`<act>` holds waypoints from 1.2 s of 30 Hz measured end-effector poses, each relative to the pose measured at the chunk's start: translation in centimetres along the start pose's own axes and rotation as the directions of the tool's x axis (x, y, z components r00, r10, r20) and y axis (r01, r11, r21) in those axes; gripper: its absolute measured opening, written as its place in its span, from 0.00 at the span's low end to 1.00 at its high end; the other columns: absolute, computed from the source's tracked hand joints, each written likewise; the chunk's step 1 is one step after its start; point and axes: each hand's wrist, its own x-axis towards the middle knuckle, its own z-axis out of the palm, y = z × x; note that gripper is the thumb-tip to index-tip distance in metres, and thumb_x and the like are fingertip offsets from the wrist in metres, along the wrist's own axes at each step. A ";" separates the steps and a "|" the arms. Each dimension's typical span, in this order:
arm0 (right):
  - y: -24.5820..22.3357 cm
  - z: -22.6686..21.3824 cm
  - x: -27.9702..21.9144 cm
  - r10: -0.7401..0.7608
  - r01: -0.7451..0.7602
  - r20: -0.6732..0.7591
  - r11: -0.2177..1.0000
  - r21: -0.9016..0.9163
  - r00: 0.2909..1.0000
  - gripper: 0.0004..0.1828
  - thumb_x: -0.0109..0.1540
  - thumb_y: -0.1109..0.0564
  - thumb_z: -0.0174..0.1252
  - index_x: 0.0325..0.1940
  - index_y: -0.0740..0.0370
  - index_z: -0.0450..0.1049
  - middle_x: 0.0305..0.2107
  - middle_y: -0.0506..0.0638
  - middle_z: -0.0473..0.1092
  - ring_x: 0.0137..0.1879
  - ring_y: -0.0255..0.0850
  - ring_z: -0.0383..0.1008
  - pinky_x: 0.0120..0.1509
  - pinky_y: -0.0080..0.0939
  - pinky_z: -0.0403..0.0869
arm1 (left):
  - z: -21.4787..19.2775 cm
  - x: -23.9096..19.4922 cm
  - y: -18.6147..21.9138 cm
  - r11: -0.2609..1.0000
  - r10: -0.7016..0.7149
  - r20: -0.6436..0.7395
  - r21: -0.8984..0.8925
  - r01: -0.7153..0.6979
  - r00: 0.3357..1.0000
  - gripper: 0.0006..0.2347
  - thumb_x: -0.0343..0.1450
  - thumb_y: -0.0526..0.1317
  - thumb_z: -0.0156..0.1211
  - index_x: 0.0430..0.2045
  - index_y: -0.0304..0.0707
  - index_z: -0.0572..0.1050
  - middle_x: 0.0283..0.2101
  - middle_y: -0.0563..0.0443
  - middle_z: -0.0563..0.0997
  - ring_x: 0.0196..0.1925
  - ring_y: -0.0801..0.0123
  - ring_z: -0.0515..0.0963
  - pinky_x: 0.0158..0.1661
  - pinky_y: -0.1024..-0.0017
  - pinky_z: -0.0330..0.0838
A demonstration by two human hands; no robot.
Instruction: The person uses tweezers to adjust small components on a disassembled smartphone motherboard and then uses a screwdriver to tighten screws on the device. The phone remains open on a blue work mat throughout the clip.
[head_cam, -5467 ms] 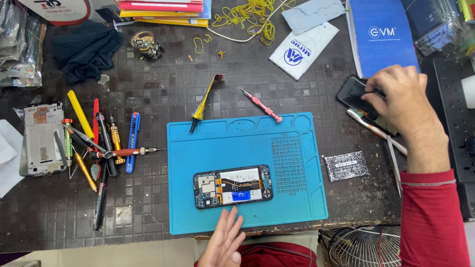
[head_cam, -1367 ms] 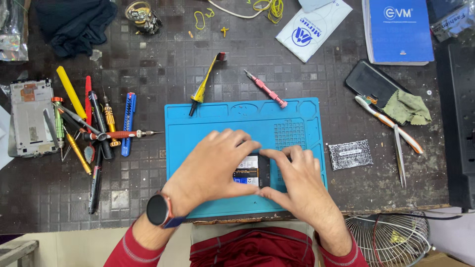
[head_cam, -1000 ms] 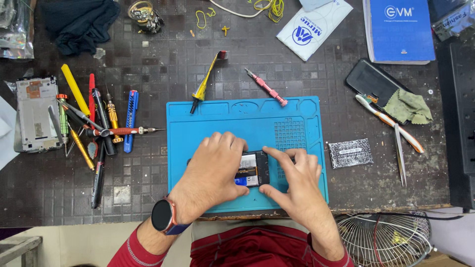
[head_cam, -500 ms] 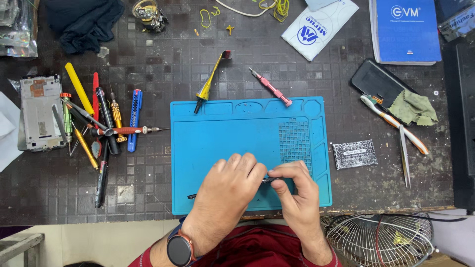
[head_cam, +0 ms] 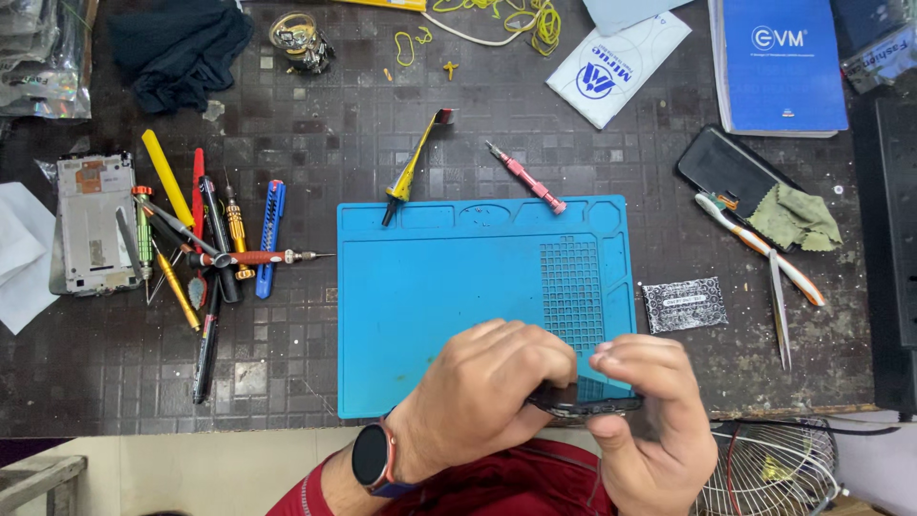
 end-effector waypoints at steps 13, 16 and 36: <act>0.5 0.0 -0.2 0.061 -0.065 0.133 0.997 0.028 0.989 0.12 0.65 0.61 0.61 0.50 0.69 0.76 0.43 0.57 0.79 0.53 0.48 0.81 0.60 0.44 0.78 | 2.3 -3.1 -2.0 0.970 0.046 -0.273 -0.219 -0.109 0.961 0.13 0.78 0.42 0.60 0.50 0.36 0.65 0.50 0.46 0.76 0.50 0.56 0.79 0.54 0.61 0.74; 0.2 0.3 0.0 0.021 -0.027 0.142 0.999 0.035 0.990 0.11 0.63 0.62 0.63 0.49 0.69 0.77 0.42 0.56 0.79 0.52 0.48 0.81 0.60 0.44 0.79 | 2.6 -3.8 -1.7 0.985 0.111 -0.306 -0.089 -0.145 0.945 0.13 0.82 0.48 0.47 0.49 0.39 0.73 0.48 0.49 0.79 0.51 0.57 0.82 0.54 0.61 0.76; 0.2 0.7 0.4 0.038 -0.052 0.181 0.996 0.070 0.983 0.10 0.60 0.60 0.67 0.44 0.65 0.79 0.39 0.51 0.81 0.51 0.45 0.81 0.58 0.43 0.79 | 4.4 -4.4 -0.7 0.978 -0.111 -0.517 -0.209 0.000 0.849 0.14 0.82 0.49 0.49 0.37 0.37 0.74 0.39 0.49 0.81 0.41 0.62 0.82 0.48 0.61 0.77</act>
